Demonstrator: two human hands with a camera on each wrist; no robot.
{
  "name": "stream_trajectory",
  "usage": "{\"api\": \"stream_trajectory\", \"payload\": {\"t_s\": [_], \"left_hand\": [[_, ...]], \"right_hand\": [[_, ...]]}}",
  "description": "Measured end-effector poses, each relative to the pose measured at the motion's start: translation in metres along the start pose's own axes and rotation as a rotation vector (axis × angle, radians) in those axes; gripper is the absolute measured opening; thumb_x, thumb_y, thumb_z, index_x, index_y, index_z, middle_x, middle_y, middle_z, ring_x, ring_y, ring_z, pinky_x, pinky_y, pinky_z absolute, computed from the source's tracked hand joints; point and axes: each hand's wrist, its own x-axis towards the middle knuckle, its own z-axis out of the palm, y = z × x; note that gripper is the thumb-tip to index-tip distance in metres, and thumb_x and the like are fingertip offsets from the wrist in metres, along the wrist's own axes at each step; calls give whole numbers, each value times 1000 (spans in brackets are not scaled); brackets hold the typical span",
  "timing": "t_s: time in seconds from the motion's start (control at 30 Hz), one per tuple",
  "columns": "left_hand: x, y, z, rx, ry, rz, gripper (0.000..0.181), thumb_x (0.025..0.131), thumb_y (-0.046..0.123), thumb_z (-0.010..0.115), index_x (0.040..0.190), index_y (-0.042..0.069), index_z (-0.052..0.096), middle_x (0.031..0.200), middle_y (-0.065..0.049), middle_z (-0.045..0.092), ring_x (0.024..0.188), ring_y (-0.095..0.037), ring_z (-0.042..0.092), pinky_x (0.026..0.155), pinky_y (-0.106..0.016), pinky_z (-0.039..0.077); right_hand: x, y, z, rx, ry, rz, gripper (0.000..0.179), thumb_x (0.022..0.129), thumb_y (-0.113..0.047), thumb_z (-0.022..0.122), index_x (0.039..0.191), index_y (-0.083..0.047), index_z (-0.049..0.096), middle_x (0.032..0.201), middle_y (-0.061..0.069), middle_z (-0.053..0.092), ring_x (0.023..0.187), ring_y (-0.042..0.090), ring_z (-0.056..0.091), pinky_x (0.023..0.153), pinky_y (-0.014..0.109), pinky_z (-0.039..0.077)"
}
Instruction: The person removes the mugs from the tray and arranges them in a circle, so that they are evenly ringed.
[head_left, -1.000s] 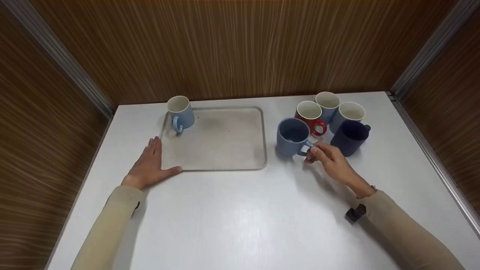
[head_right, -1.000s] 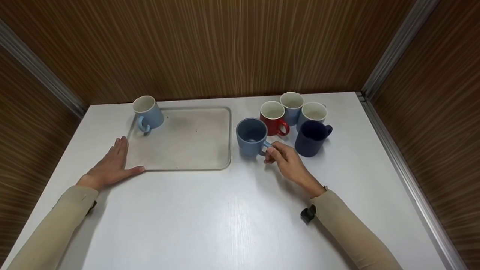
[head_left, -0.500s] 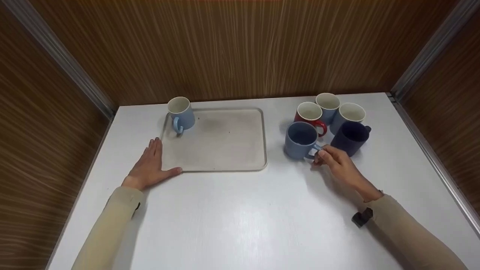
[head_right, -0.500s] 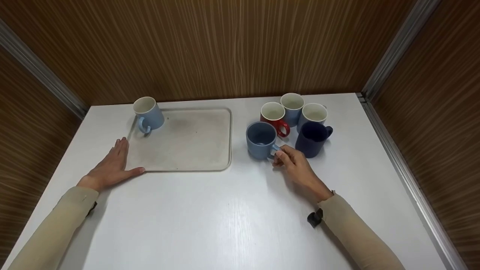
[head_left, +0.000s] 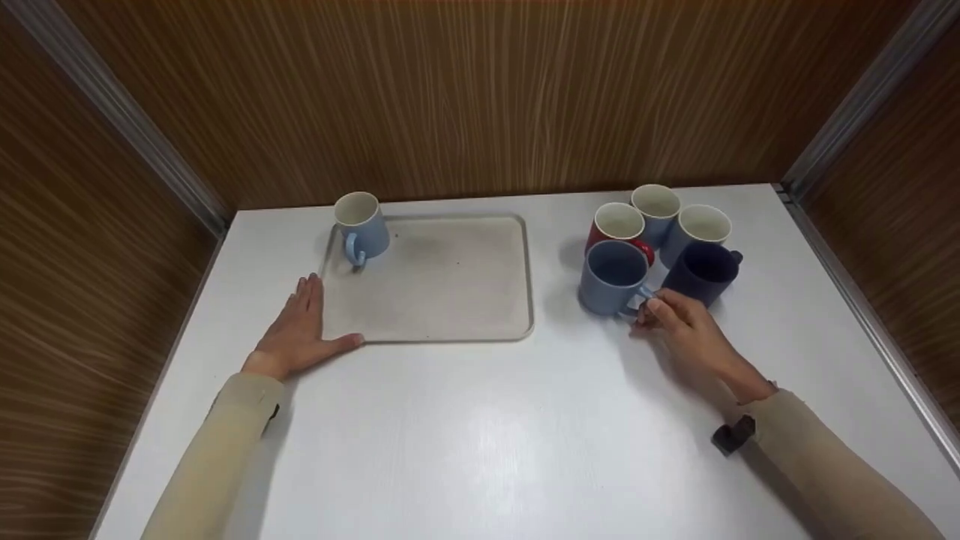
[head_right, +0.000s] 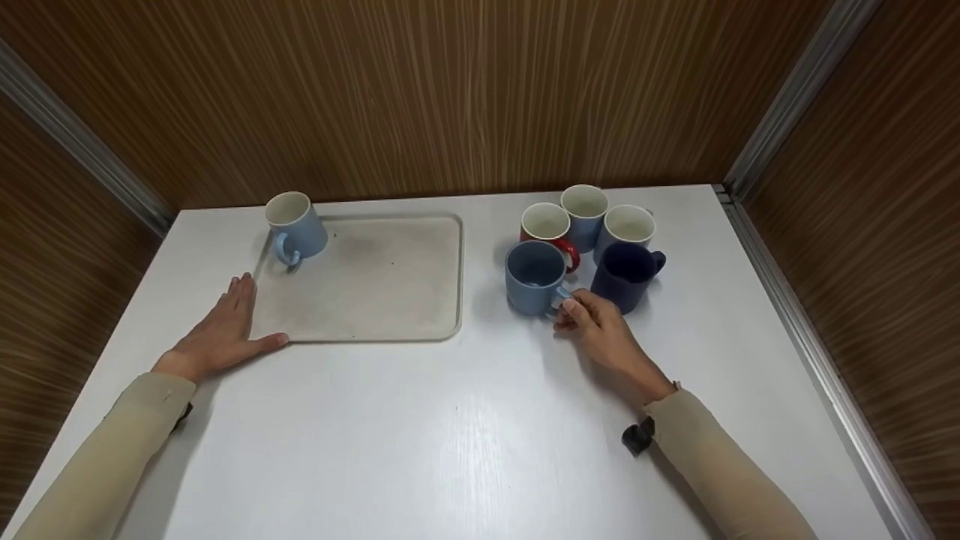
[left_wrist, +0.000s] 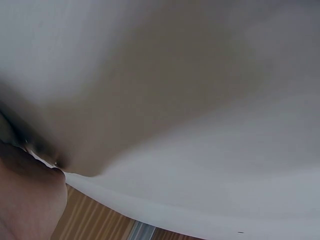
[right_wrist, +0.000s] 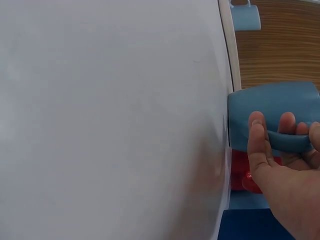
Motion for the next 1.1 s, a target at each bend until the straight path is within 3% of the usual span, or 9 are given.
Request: {"api": "stream_trajectory", "payload": {"t_s": [0.43,0.63,1.1], "left_hand": [[-1,-1,1,-7,1,-4,142,86,94,51,167,-4,-11,178,-24,-10,166,-41,-8,136,-57,5],[0,-1,1,-6,-2,-2,141,86,94,51,168,-4,-11,178,-24,-10,166,-42,-8,135,-58,5],[0,-1,2,7,10,0,143,85,95,50,167,-5,-10,178,-24,-10,166,-41,-8,136,-56,4]], "right_hand": [[4,0,-4,26,9,0,38,116,-14,47,119,22,57,110,24,66,100,18,74,93,32,65],[7,0,-4,66,17,-24,38,115,-11,47,118,26,56,110,30,65,100,20,75,94,40,66],[12,-5,-6,-73,53,28,39,117,-18,44,121,17,59,116,32,65,102,22,78,94,28,64]]}}
